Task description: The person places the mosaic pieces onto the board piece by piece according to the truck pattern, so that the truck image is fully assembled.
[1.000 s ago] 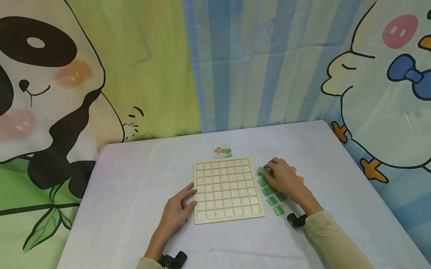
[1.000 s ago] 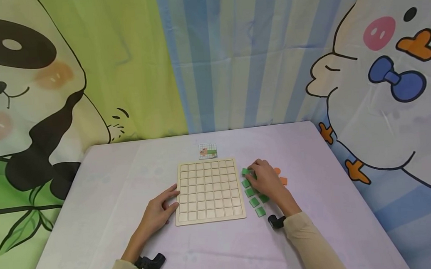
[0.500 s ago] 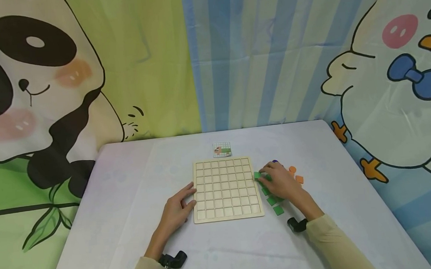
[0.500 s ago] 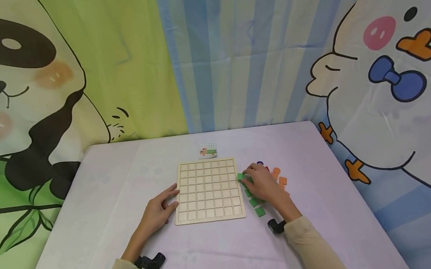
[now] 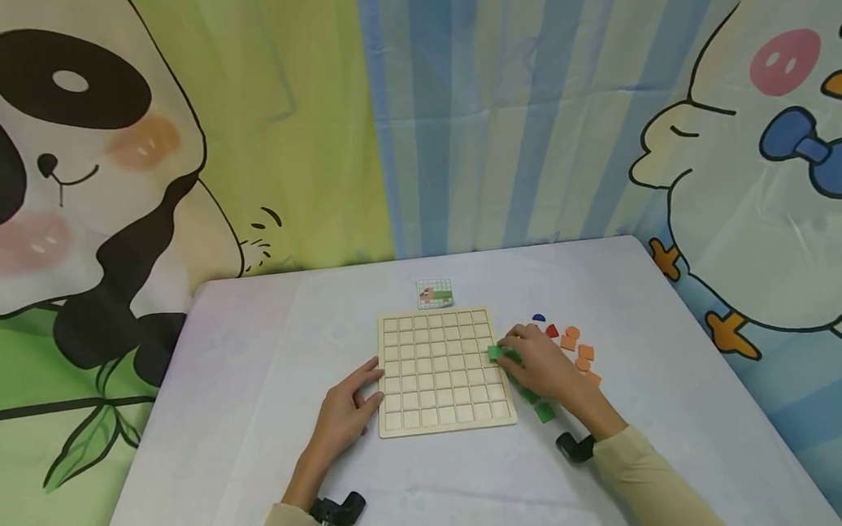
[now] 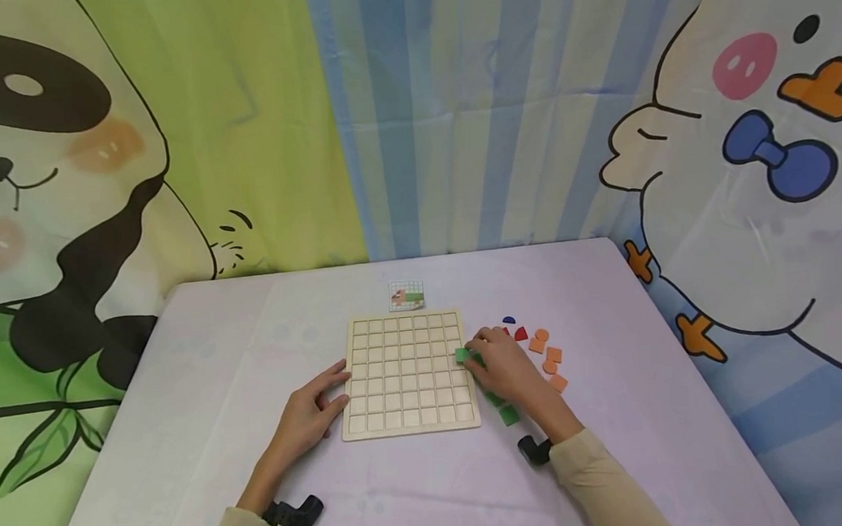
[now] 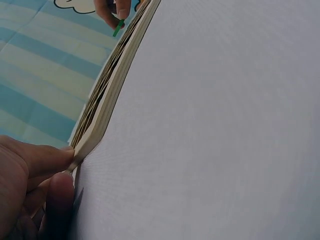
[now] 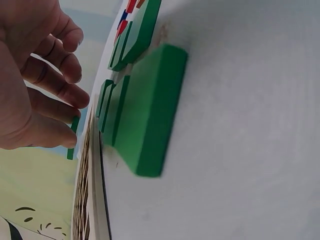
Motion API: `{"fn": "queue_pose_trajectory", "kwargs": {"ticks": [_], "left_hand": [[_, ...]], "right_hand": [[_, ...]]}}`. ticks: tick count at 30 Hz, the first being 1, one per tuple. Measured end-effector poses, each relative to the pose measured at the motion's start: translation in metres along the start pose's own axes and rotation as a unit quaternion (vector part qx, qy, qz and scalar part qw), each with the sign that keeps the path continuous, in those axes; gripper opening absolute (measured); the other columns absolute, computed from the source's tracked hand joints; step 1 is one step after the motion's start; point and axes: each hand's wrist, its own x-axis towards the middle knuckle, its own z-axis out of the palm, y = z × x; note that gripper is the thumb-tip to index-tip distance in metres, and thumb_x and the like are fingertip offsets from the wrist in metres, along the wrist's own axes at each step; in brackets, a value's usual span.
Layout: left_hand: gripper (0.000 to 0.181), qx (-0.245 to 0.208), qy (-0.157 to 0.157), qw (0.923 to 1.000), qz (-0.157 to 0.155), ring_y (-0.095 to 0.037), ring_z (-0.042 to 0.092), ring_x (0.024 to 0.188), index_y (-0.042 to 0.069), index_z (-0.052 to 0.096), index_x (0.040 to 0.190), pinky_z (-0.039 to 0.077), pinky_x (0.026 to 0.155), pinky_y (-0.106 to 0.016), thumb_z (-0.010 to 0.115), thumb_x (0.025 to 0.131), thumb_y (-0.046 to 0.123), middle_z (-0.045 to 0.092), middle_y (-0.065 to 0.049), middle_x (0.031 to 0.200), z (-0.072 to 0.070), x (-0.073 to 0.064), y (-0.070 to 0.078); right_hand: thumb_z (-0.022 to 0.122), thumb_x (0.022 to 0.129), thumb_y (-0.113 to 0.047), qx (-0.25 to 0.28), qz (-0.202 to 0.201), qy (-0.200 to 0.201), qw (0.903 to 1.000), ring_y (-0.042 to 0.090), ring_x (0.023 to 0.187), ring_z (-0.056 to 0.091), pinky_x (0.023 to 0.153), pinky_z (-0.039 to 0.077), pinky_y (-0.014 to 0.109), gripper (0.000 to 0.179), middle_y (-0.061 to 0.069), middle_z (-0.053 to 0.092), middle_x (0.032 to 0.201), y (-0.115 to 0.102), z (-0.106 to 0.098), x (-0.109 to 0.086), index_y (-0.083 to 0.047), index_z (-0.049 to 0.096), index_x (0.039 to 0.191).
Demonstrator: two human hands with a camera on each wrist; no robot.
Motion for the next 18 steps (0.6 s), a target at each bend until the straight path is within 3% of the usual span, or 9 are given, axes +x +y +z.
{"fn": "queue_pose_trajectory", "kwargs": {"ticks": [7, 18], "left_hand": [[0.048, -0.005, 0.002, 1.0000, -0.001, -0.011, 0.052, 0.048, 0.016, 0.067, 0.143, 0.045, 0.044, -0.026, 0.077, 0.096, 0.011, 0.055, 0.005, 0.162, 0.0008, 0.0002, 0.0006], [0.048, -0.004, 0.003, 1.0000, -0.005, -0.011, 0.052, 0.049, 0.017, 0.068, 0.143, 0.046, 0.044, -0.027, 0.077, 0.096, 0.011, 0.055, 0.006, 0.161, 0.0016, 0.0003, -0.0034]], "right_hand": [[0.077, 0.098, -0.025, 0.009, -0.003, 0.005, 0.9999, 0.029, 0.112, 0.064, 0.095, 0.059, 0.046, 0.035, 0.011, 0.071, 0.121, -0.0033, 0.0034, -0.0007, -0.004, 0.076, 0.126], [0.078, 0.098, -0.026, -0.007, -0.021, 0.008, 0.9997, 0.023, 0.103, 0.065, 0.085, 0.059, 0.038, 0.033, 0.009, 0.072, 0.120, -0.0068, 0.0069, -0.0016, -0.005, 0.077, 0.124]]}}
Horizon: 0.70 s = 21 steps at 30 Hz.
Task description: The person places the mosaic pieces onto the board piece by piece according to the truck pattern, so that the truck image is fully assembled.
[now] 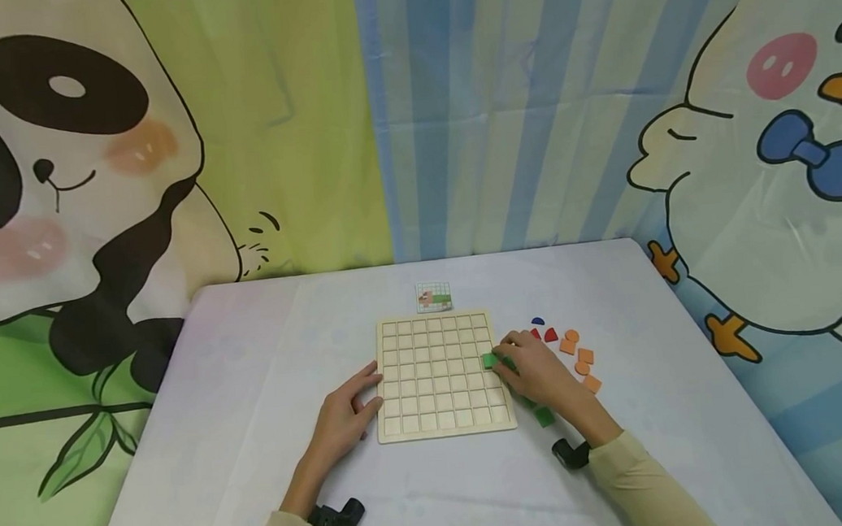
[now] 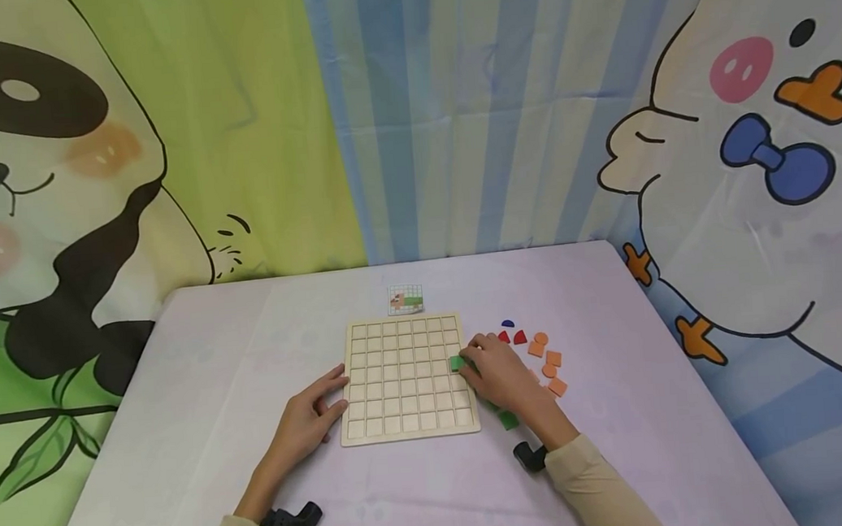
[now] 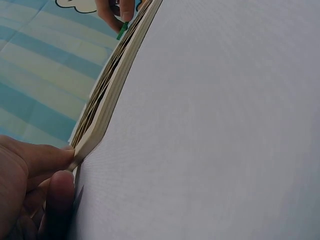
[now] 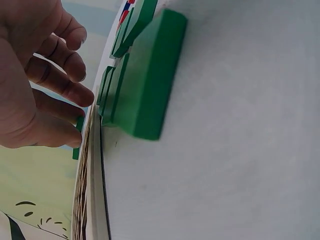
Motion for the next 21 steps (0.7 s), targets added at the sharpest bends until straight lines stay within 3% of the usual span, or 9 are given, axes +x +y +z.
{"fn": "queue_pose_trajectory", "kwargs": {"ticks": [21], "left_hand": [[0.049, -0.004, -0.002, 1.0000, 0.002, -0.010, 0.052, 0.049, 0.017, 0.068, 0.143, 0.046, 0.044, -0.027, 0.077, 0.096, 0.010, 0.055, 0.005, 0.161, 0.0000, -0.0004, 0.0006]], "right_hand": [[0.079, 0.097, -0.026, 0.002, 0.011, -0.007, 0.9999, 0.021, 0.099, 0.062, 0.082, 0.058, 0.036, 0.031, 0.008, 0.070, 0.117, -0.0022, 0.0017, 0.0005, -0.007, 0.079, 0.121]]}}
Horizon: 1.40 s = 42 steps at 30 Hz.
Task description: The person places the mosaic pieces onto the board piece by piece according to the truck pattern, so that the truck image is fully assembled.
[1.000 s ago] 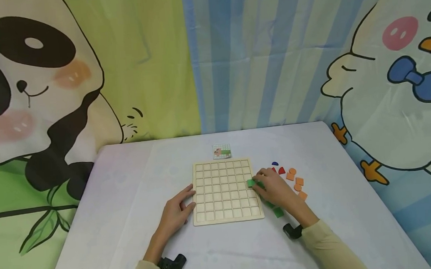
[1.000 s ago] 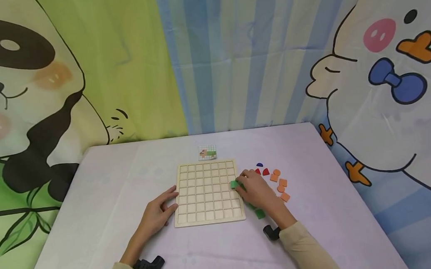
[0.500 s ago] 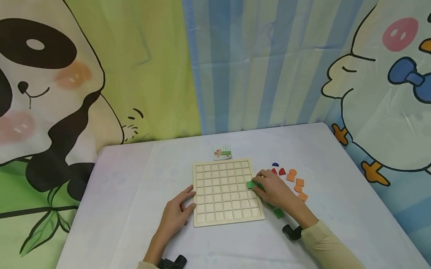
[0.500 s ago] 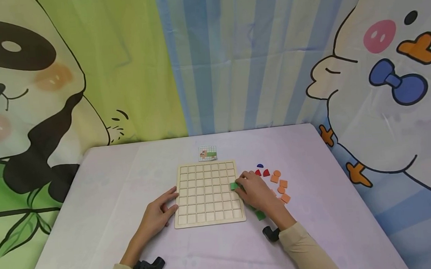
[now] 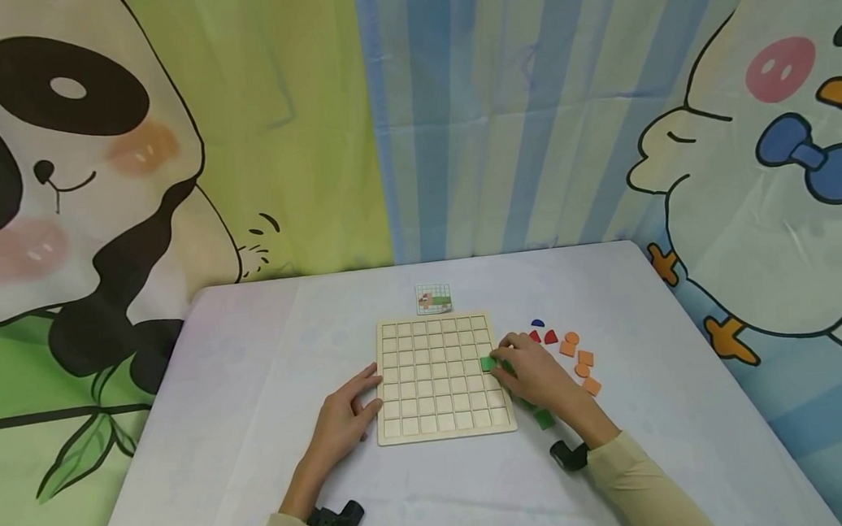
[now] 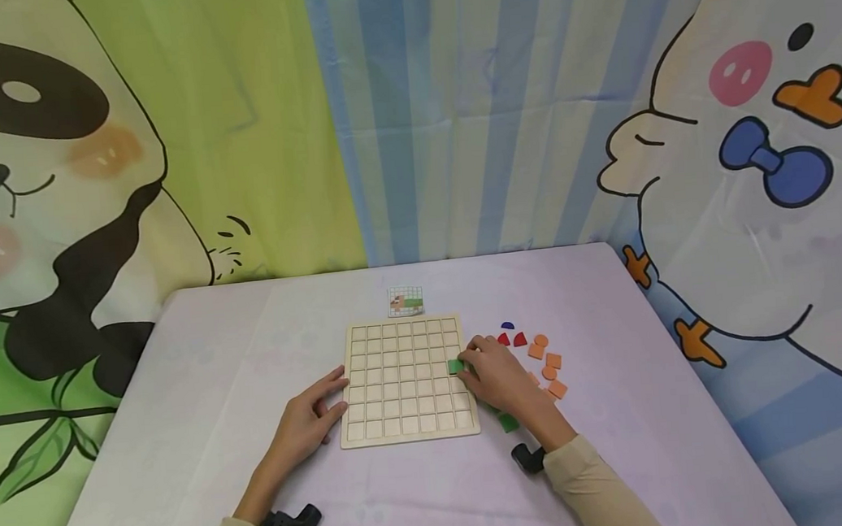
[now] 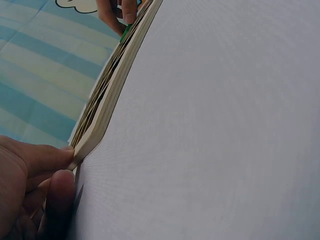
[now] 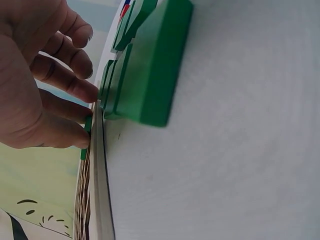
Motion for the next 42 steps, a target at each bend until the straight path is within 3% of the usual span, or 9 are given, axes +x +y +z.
{"fn": "queue_pose_trajectory", "kwargs": {"ticks": [16, 29, 42], "left_hand": [[0.047, -0.003, 0.003, 1.0000, -0.002, -0.011, 0.052, 0.048, 0.015, 0.068, 0.142, 0.046, 0.044, -0.027, 0.077, 0.096, 0.010, 0.055, 0.005, 0.161, -0.001, -0.001, 0.000], [0.049, -0.007, -0.001, 1.0000, 0.000, -0.011, 0.052, 0.048, 0.017, 0.068, 0.143, 0.046, 0.044, -0.027, 0.078, 0.096, 0.011, 0.055, 0.006, 0.161, -0.001, 0.001, -0.001], [0.049, -0.019, 0.001, 0.9998, 0.000, -0.011, 0.052, 0.048, 0.018, 0.067, 0.143, 0.047, 0.044, -0.027, 0.078, 0.096, 0.010, 0.056, 0.005, 0.161, 0.000, 0.000, -0.002]], "right_hand": [[0.078, 0.097, -0.027, -0.008, -0.017, 0.006, 0.9998, 0.019, 0.095, 0.061, 0.078, 0.057, 0.033, 0.029, 0.008, 0.070, 0.115, 0.001, 0.003, 0.003, -0.009, 0.079, 0.120], [0.079, 0.097, -0.026, 0.015, 0.000, 0.005, 0.9999, 0.026, 0.110, 0.066, 0.091, 0.060, 0.044, 0.033, 0.009, 0.070, 0.121, 0.012, -0.002, -0.002, -0.009, 0.076, 0.125], [0.080, 0.094, -0.016, 0.023, 0.003, 0.020, 0.9995, 0.023, 0.099, 0.067, 0.082, 0.059, 0.040, 0.030, 0.009, 0.071, 0.114, 0.028, -0.010, -0.014, -0.005, 0.076, 0.122]]}}
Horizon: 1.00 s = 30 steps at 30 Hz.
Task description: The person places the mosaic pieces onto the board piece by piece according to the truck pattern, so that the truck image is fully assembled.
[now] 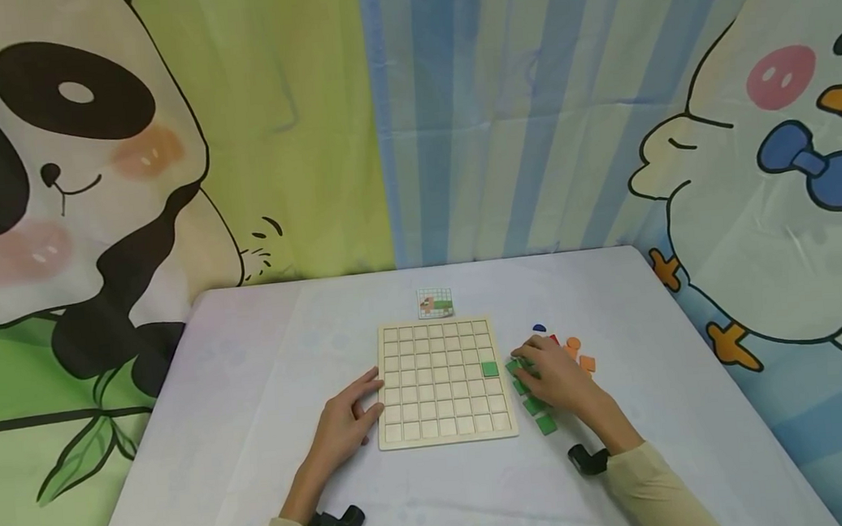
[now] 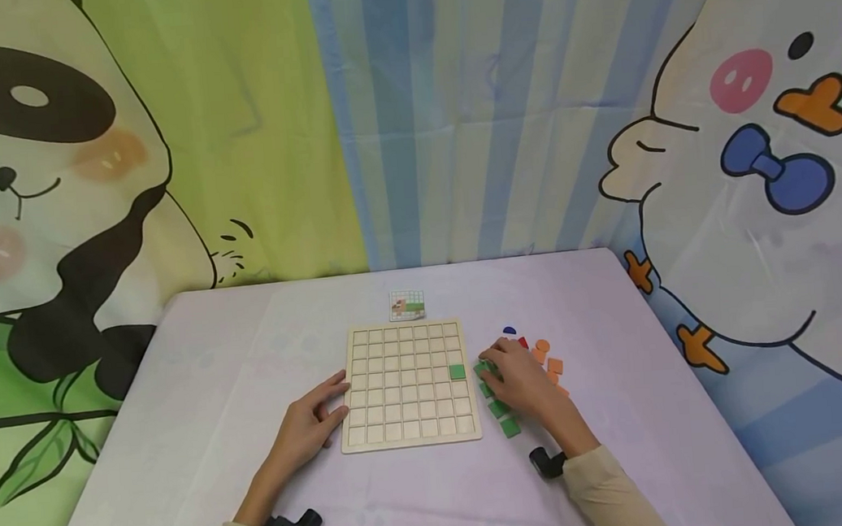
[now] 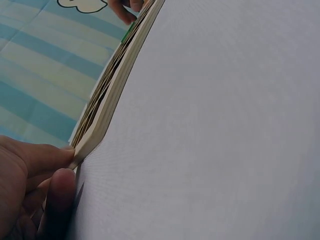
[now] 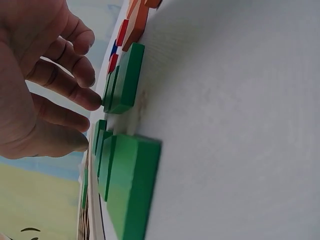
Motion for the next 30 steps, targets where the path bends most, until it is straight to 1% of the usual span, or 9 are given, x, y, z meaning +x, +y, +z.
{"fn": "queue_pose_trajectory", "kwargs": {"ticks": [5, 10, 17, 24, 30], "left_hand": [[0.048, 0.001, 0.000, 1.0000, 0.001, -0.011, 0.053, 0.048, 0.017, 0.068, 0.143, 0.046, 0.044, -0.027, 0.077, 0.096, 0.011, 0.056, 0.006, 0.161, -0.0002, -0.0005, -0.0006], [0.048, 0.000, 0.001, 1.0000, 0.000, -0.011, 0.053, 0.048, 0.017, 0.068, 0.142, 0.046, 0.044, -0.027, 0.078, 0.096, 0.010, 0.055, 0.005, 0.161, 0.0006, -0.0011, -0.0010], [0.048, -0.005, 0.000, 1.0000, 0.003, -0.011, 0.053, 0.047, 0.016, 0.068, 0.142, 0.045, 0.044, -0.027, 0.077, 0.096, 0.009, 0.055, 0.005, 0.161, -0.0002, -0.0016, 0.0011], [0.048, -0.007, 0.001, 1.0000, 0.001, -0.011, 0.053, 0.047, 0.015, 0.068, 0.142, 0.045, 0.044, -0.027, 0.078, 0.095, 0.009, 0.056, 0.004, 0.161, -0.0004, -0.0018, 0.0017], [0.048, -0.006, 0.001, 1.0000, 0.002, -0.011, 0.053, 0.046, 0.015, 0.068, 0.142, 0.045, 0.044, -0.027, 0.078, 0.095, 0.009, 0.056, 0.005, 0.161, -0.0004, -0.0016, 0.0009]], "right_hand": [[0.081, 0.093, -0.016, -0.011, 0.007, 0.000, 0.9999, 0.025, 0.102, 0.068, 0.085, 0.060, 0.042, 0.031, 0.009, 0.071, 0.115, 0.0003, 0.0000, -0.0007, -0.006, 0.076, 0.123], [0.079, 0.094, -0.013, -0.015, 0.019, -0.008, 0.9997, 0.025, 0.102, 0.066, 0.084, 0.059, 0.042, 0.031, 0.010, 0.069, 0.114, 0.0003, -0.0027, -0.0012, -0.005, 0.075, 0.123], [0.076, 0.093, -0.007, -0.015, 0.013, -0.019, 0.9996, 0.022, 0.097, 0.063, 0.077, 0.055, 0.036, 0.029, 0.009, 0.067, 0.111, 0.0034, -0.0034, -0.0009, -0.005, 0.076, 0.122], [0.076, 0.094, -0.009, -0.016, 0.018, -0.033, 0.9992, 0.016, 0.091, 0.060, 0.073, 0.051, 0.030, 0.029, 0.007, 0.066, 0.110, 0.0051, -0.0028, 0.0008, -0.006, 0.077, 0.123], [0.075, 0.095, -0.009, -0.011, 0.015, -0.036, 0.9992, 0.013, 0.085, 0.056, 0.069, 0.048, 0.025, 0.027, 0.008, 0.065, 0.109, 0.0047, -0.0037, 0.0023, -0.007, 0.078, 0.122]]}}
